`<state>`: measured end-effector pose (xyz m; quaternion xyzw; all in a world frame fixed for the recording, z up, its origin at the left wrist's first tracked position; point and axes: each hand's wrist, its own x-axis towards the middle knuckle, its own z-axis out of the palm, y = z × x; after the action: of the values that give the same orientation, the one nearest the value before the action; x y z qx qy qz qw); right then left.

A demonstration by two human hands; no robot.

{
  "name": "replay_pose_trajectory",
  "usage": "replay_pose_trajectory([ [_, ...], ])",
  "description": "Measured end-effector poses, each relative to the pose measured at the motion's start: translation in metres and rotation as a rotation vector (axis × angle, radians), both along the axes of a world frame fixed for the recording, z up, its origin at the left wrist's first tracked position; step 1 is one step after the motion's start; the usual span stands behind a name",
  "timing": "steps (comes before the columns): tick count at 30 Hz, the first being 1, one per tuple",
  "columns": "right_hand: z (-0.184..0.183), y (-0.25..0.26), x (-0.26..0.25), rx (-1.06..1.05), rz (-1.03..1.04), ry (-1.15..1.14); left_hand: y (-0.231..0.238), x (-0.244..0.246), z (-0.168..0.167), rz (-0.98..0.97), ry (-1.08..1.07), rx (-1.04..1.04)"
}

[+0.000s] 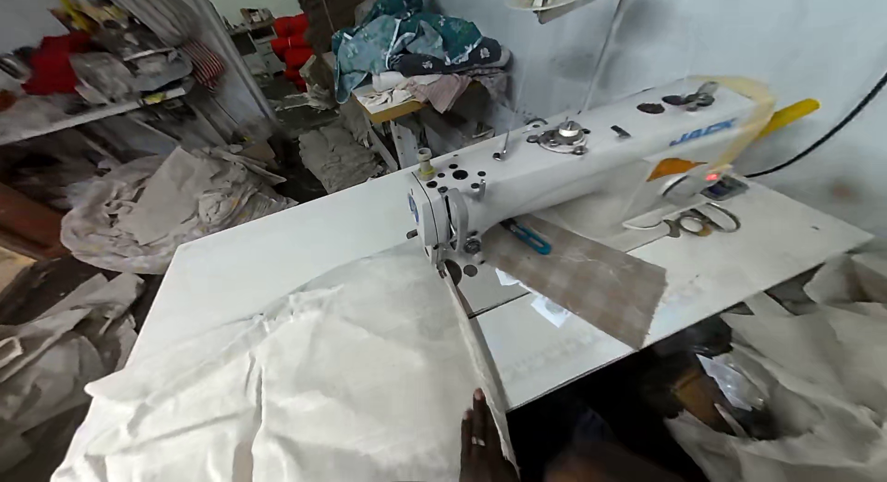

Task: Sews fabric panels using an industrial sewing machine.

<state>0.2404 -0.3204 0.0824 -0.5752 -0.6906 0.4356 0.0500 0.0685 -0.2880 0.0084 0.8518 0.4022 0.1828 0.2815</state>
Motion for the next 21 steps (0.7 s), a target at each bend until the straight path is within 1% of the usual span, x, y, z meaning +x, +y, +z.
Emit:
replay_pose_trajectory([
  [2,-0.009,0.046,0.005,0.161,-0.175,-0.016,-0.006,0.001,-0.008,0.016,-0.029,0.057],
  [4,-0.022,0.103,-0.004,0.274,-0.322,-0.05,-0.007,0.007,0.0,0.011,0.013,0.066],
  [6,-0.038,0.149,-0.017,0.36,-0.42,-0.106,-0.009,0.017,0.009,0.011,0.067,0.077],
  [8,-0.066,0.171,-0.027,0.678,-0.512,-0.154,-0.009,0.024,0.015,0.027,0.117,0.1],
  [9,-0.075,0.173,-0.031,0.79,-0.541,-0.153,-0.008,0.026,0.016,0.032,0.145,0.111],
  [10,-0.081,0.168,-0.033,0.859,-0.56,-0.141,-0.007,0.026,0.015,0.033,0.162,0.126],
  [13,-0.092,0.134,-0.036,0.965,-0.581,-0.122,0.001,0.027,0.006,0.042,0.108,0.174],
  [16,-0.094,0.116,-0.037,1.007,-0.573,-0.119,0.01,0.033,0.006,0.055,0.095,0.204],
  [21,-0.095,0.13,-0.032,1.008,-0.543,-0.098,0.014,0.037,0.007,0.073,0.159,0.217],
])
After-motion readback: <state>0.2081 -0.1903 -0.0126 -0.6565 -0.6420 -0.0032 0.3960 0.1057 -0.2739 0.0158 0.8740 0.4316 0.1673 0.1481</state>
